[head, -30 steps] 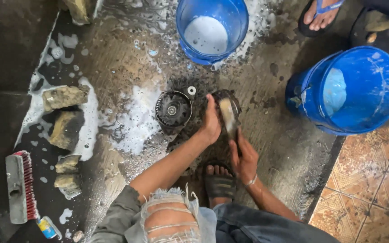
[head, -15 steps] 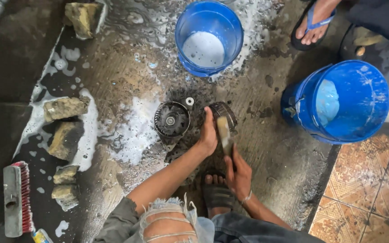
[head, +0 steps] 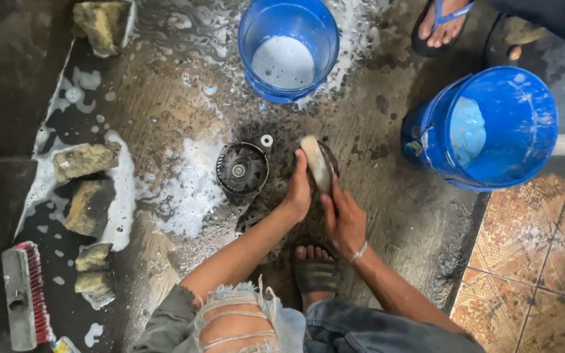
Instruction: The person scrubs a mechanical part on the floor with a brush and soapy water. Another person assists by rinsing the part with water from a bucket. The person continues to scrub the part thoroughly.
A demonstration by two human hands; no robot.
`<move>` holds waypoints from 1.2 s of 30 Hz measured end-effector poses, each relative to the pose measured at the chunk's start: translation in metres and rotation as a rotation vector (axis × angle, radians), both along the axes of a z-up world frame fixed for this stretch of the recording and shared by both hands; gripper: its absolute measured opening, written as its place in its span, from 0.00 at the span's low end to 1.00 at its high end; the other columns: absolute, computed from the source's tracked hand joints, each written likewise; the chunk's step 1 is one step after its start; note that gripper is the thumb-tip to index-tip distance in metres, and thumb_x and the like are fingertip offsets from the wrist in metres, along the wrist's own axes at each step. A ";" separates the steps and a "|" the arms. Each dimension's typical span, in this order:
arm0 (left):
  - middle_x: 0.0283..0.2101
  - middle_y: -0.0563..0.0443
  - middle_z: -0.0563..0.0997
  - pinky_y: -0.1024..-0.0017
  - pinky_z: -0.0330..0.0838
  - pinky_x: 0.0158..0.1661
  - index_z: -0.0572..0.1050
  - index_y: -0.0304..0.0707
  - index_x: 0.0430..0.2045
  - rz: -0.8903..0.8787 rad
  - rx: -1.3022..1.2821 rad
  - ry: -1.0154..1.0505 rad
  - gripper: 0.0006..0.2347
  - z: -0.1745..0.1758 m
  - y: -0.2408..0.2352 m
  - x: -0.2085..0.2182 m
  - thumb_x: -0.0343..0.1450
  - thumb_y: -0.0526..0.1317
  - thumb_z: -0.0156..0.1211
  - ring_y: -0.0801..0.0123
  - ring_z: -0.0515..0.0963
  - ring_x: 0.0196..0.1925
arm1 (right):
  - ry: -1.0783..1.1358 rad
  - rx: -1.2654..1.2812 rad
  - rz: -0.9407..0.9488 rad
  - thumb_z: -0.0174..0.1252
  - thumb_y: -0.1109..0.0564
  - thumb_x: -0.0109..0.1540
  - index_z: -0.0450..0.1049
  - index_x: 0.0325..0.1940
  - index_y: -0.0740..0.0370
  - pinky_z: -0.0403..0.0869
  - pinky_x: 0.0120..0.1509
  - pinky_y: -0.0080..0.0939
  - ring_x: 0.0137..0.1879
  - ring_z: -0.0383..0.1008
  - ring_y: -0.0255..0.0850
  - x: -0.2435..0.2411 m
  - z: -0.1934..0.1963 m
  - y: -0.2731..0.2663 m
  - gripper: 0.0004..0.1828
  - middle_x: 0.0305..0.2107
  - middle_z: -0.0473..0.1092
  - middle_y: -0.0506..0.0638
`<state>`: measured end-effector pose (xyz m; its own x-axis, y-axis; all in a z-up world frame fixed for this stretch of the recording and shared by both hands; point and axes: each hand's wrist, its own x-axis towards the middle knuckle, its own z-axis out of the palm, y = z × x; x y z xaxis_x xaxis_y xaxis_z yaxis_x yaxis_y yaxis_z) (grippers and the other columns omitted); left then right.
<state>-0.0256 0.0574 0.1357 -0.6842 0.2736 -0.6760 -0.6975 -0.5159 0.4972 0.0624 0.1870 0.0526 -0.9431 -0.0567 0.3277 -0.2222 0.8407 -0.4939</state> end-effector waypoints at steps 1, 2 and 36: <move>0.77 0.34 0.48 0.48 0.37 0.71 0.45 0.39 0.75 -0.010 0.001 0.002 0.46 0.005 0.001 -0.005 0.68 0.75 0.35 0.44 0.48 0.78 | 0.002 0.001 -0.010 0.58 0.54 0.67 0.71 0.68 0.63 0.72 0.28 0.52 0.31 0.78 0.58 -0.011 0.004 -0.001 0.24 0.30 0.75 0.61; 0.77 0.33 0.45 0.49 0.35 0.71 0.42 0.39 0.75 -0.020 0.025 0.002 0.49 0.009 0.001 -0.008 0.66 0.77 0.33 0.42 0.44 0.78 | 0.026 0.002 -0.003 0.57 0.55 0.68 0.71 0.68 0.63 0.73 0.29 0.53 0.33 0.78 0.59 -0.019 0.008 -0.003 0.24 0.31 0.75 0.61; 0.78 0.38 0.30 0.49 0.28 0.73 0.37 0.49 0.77 -0.232 -0.170 0.061 0.45 -0.037 0.008 0.006 0.68 0.76 0.25 0.45 0.32 0.79 | -0.044 -0.248 -0.114 0.59 0.54 0.69 0.77 0.59 0.69 0.71 0.33 0.52 0.38 0.80 0.60 -0.036 0.008 0.016 0.19 0.30 0.77 0.67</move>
